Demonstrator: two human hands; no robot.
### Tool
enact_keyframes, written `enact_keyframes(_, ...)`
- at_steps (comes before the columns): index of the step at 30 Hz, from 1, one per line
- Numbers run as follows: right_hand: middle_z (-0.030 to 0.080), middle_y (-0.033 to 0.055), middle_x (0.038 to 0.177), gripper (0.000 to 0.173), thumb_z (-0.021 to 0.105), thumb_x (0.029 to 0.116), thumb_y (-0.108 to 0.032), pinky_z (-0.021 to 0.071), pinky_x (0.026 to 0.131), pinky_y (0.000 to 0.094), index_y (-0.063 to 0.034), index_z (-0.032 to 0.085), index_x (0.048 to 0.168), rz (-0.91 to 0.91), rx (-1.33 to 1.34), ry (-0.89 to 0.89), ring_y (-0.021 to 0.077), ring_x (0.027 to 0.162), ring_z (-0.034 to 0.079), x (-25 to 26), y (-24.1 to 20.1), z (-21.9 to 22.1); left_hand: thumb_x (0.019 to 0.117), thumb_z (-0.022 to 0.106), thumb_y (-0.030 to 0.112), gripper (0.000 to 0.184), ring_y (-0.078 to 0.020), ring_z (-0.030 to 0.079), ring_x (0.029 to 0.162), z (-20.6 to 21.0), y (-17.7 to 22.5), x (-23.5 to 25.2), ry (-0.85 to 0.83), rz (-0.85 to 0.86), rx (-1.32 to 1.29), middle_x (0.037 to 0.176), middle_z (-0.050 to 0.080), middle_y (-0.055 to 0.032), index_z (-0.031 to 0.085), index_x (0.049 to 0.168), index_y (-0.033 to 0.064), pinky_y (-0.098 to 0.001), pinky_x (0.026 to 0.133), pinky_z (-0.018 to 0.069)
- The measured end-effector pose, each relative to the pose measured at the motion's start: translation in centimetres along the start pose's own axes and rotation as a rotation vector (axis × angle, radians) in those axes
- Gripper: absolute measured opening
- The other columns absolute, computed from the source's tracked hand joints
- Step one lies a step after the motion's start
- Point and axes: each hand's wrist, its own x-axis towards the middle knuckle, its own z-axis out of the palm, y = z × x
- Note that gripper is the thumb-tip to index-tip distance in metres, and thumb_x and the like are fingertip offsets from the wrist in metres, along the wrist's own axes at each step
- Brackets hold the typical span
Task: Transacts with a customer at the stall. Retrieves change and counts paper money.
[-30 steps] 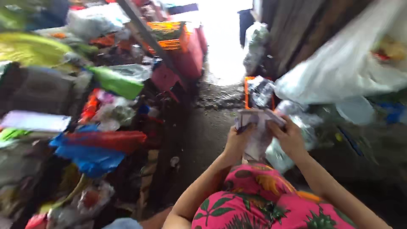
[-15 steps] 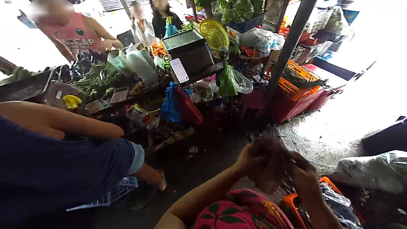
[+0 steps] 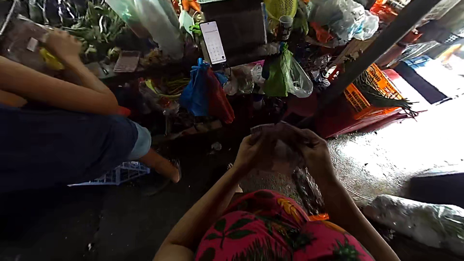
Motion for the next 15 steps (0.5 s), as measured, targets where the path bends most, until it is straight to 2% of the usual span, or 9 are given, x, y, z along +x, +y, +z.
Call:
enact_keyframes(2, 0.075, 0.0024, 0.103, 0.025, 0.056, 0.1011, -0.008, 0.0615, 0.084, 0.0275, -0.0026, 0.069, 0.122, 0.094, 0.170, -0.122, 0.0077, 0.090, 0.071, 2.9, -0.9, 0.6, 0.1127, 0.034, 0.021, 0.040, -0.0088, 0.072, 0.091, -2.5, -0.1, 2.7, 0.061, -0.033, -0.061, 0.095, 0.076, -0.0028, 0.068, 0.110, 0.0011, -0.0301, 0.087, 0.0595)
enact_keyframes(4, 0.076, 0.0026, 0.096, 0.021, 0.062, 0.0985, -0.017, 0.0642, 0.081, 0.0339, -0.0066, 0.070, 0.115, 0.197, 0.448, -0.285, 0.0116, 0.085, 0.073, 5.5, -2.2, 1.9, 0.1134, 0.031, 0.023, 0.042, -0.0099, 0.072, 0.096, -5.0, 0.5, 5.7, 0.088, -0.064, -0.077, 0.101, 0.076, -0.0046, 0.065, 0.116, -0.0002, -0.0298, 0.091, 0.0587)
enact_keyframes(6, 0.077, 0.0000, 0.093, 0.018, 0.068, 0.0956, -0.020, 0.0632, 0.080, 0.0306, -0.0092, 0.072, 0.110, 0.231, 0.523, -0.406, 0.0086, 0.083, 0.073, 8.4, -3.4, 4.4, 0.1133, 0.032, 0.022, 0.040, -0.0069, 0.072, 0.093, -7.1, 1.6, 8.6, 0.069, -0.061, -0.033, 0.099, 0.076, -0.0022, 0.065, 0.116, 0.0006, -0.0278, 0.088, 0.0592)
enact_keyframes(8, 0.076, 0.0022, 0.096, 0.020, 0.063, 0.0975, -0.010, 0.0614, 0.083, 0.0284, -0.0042, 0.071, 0.115, 0.194, 0.358, -0.406, 0.0084, 0.086, 0.072, 11.6, -4.0, 7.5, 0.1132, 0.028, 0.026, 0.043, -0.0021, 0.068, 0.092, -9.1, 2.8, 11.1, 0.005, -0.023, 0.021, 0.096, 0.072, 0.0018, 0.065, 0.115, 0.0034, -0.0258, 0.088, 0.0570)
enact_keyframes(9, 0.076, 0.0022, 0.097, 0.019, 0.065, 0.0963, -0.007, 0.0612, 0.082, 0.0272, -0.0042, 0.072, 0.114, 0.134, 0.211, -0.353, 0.0077, 0.087, 0.072, 13.2, -3.8, 9.2, 0.1130, 0.023, 0.031, 0.048, 0.0001, 0.065, 0.094, -10.0, 3.5, 12.1, -0.048, -0.009, 0.031, 0.098, 0.069, 0.0039, 0.063, 0.116, 0.0051, -0.0244, 0.089, 0.0557)
enact_keyframes(11, 0.075, -0.0017, 0.092, 0.021, 0.070, 0.0851, 0.000, 0.0602, 0.075, 0.0233, -0.0084, 0.073, 0.104, -0.023, -0.012, -0.198, 0.0034, 0.082, 0.070, 16.4, -2.4, 12.4, 0.1113, 0.022, 0.044, 0.056, -0.0012, 0.064, 0.104, -11.9, 4.7, 14.2, -0.164, -0.051, -0.031, 0.109, 0.069, 0.0026, 0.060, 0.128, 0.0056, -0.0261, 0.094, 0.0540)
enact_keyframes(12, 0.073, -0.0018, 0.092, 0.024, 0.072, 0.0800, -0.001, 0.0587, 0.073, 0.0234, -0.0101, 0.074, 0.102, -0.074, -0.089, -0.137, 0.0035, 0.081, 0.068, 17.9, -1.6, 13.8, 0.1112, 0.028, 0.040, 0.050, -0.0034, 0.065, 0.103, -12.5, 5.1, 15.2, -0.200, -0.113, -0.111, 0.110, 0.070, 0.0011, 0.059, 0.129, 0.0047, -0.0278, 0.094, 0.0549)
enact_keyframes(13, 0.067, 0.0004, 0.094, 0.023, 0.075, 0.0792, -0.003, 0.0559, 0.073, 0.0257, -0.0107, 0.075, 0.101, -0.088, -0.149, -0.112, 0.0065, 0.083, 0.064, 19.2, -1.0, 14.8, 0.1106, 0.038, 0.031, 0.036, -0.0064, 0.069, 0.096, -12.9, 5.2, 16.2, -0.211, -0.192, -0.217, 0.102, 0.073, 0.0003, 0.061, 0.122, 0.0051, -0.0298, 0.088, 0.0587)
enact_keyframes(15, 0.065, 0.0049, 0.097, 0.022, 0.079, 0.0814, -0.007, 0.0558, 0.076, 0.0309, -0.0109, 0.077, 0.103, -0.023, -0.206, -0.122, 0.0117, 0.087, 0.063, 21.7, -0.3, 16.1, 0.1085, 0.047, 0.015, 0.020, -0.0126, 0.074, 0.087, -14.2, 4.6, 18.1, -0.234, -0.336, -0.354, 0.095, 0.075, -0.0035, 0.060, 0.118, 0.0043, -0.0336, 0.083, 0.0623)
